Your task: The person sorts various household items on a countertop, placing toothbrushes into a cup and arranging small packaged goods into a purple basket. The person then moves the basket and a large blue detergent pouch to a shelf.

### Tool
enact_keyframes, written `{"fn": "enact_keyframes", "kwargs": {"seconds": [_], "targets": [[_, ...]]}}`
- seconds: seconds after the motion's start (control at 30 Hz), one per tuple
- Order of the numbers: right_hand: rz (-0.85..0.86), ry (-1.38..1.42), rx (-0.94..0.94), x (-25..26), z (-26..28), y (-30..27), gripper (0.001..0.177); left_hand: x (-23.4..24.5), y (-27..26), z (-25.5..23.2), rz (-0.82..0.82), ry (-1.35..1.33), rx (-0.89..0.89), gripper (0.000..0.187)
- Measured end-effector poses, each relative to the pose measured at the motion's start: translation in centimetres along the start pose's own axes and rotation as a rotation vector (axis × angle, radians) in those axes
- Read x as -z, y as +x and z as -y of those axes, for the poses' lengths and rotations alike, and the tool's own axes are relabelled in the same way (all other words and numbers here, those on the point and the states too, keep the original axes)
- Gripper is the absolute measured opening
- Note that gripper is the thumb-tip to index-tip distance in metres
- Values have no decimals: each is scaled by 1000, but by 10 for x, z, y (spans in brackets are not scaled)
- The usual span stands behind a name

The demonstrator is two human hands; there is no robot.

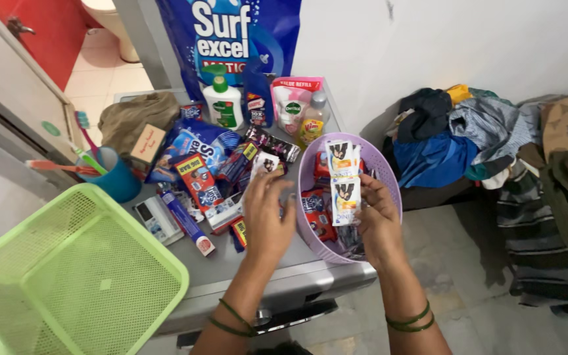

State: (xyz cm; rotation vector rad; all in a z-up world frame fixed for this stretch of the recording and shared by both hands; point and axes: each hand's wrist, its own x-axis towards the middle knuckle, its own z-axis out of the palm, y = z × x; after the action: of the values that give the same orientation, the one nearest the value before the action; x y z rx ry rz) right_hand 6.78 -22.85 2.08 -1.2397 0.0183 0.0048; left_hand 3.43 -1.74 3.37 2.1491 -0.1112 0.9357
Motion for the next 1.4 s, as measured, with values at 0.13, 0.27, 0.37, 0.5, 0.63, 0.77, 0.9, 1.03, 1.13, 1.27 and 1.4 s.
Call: {"fn": "enact_keyframes", "kwargs": {"seconds": [0.13,0.27,0.37,0.5,0.63,0.77,0.9,1.03,1.13,1.27,1.4], "targets": [[60,65,46,-2,0,-1,64,-21,1,-35,146,-325,49,29],[61,39,42,0,-2,1,67,-44,-4,-44,221,-422,205,52],[57,34,38,2,-2,2,68,-56,-8,-43,159,-387,183,63],[104,29,85,3,-4,3,72,-56,-13,-43,166,-334,136,74],[119,152,74,1,0,2,68,-53,-15,-54,182,-297,89,89],[134,228,64,1,4,2,58,-51,-12,-56,237,-270,127,94],[124,256,37,-1,8,2,52,-50,-14,-57,217,-196,-3,100],[49,145,-26,-4,8,2,49,-53,-17,-60,302,-86,10,104],[84,117,34,-3,6,2,59,-54,-18,-58,320,-145,51,102],[131,248,115,-2,6,1,65,-35,-21,-47,326,-392,-30,100],[134,419,143,22,19,4,66,-12,-22,-34,456,-527,-51,102]]}}
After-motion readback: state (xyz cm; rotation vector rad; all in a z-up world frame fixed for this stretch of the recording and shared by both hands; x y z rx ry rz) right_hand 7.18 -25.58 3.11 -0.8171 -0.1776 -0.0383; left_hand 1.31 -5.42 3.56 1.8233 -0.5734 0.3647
